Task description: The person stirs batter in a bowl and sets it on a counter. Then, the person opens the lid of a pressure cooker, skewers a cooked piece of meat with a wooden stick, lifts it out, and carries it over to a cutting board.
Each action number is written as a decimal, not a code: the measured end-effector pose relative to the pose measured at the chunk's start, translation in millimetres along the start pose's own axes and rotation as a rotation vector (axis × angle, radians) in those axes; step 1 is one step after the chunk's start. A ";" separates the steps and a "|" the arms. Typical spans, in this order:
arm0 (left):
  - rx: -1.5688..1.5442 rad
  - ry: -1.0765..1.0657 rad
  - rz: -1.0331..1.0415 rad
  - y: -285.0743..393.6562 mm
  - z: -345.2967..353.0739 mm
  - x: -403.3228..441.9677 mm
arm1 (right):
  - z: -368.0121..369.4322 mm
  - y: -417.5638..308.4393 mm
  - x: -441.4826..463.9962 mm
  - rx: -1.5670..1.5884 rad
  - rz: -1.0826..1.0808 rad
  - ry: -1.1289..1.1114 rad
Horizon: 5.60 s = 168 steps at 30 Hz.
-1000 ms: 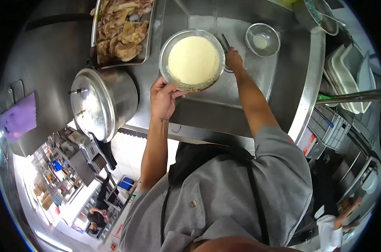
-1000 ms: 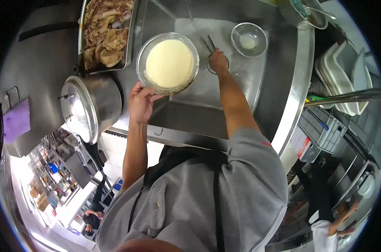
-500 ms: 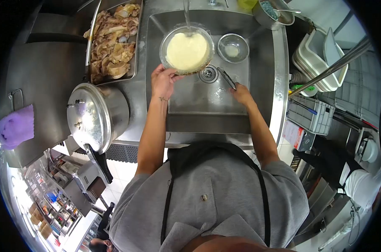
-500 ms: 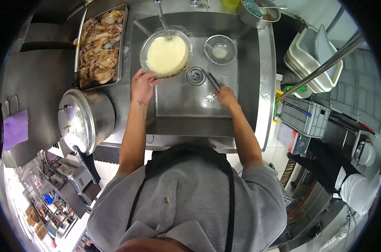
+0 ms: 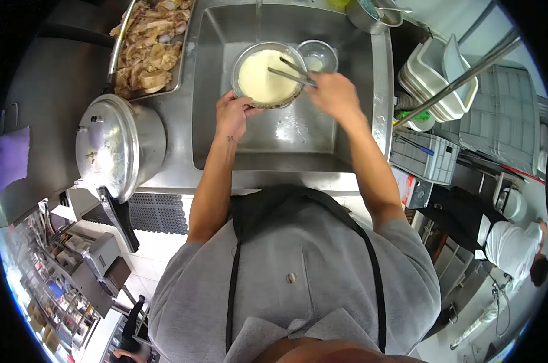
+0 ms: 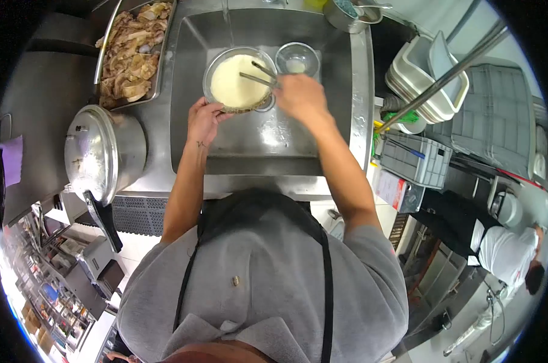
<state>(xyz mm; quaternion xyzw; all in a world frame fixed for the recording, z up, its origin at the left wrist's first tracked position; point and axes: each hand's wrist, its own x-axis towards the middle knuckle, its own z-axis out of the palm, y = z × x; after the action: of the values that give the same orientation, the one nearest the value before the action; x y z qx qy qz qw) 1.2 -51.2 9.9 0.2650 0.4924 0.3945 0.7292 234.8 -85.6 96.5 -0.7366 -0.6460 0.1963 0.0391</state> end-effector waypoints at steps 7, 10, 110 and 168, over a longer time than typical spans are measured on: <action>-0.036 -0.034 -0.005 -21.9 5.2 -1.3 | -4.1 -3.9 -4.1 -0.176 0.054 -0.177; -0.021 -0.086 -0.037 -34.6 15.2 -6.7 | 19.3 -10.0 -1.2 -0.168 -0.108 -0.194; 0.031 -0.170 -0.110 -71.4 21.5 1.2 | 21.9 36.6 -45.2 -0.164 0.126 -0.163; 0.044 -0.013 -0.016 -64.4 -55.2 1.3 | 85.6 109.9 -15.8 0.010 0.151 0.021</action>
<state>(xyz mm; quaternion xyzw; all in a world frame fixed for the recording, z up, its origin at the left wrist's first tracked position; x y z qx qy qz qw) -29.5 -85.5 -61.3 0.2794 0.4983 0.3759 0.7296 307.2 -135.5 -12.7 -0.7850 -0.5872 0.1943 0.0346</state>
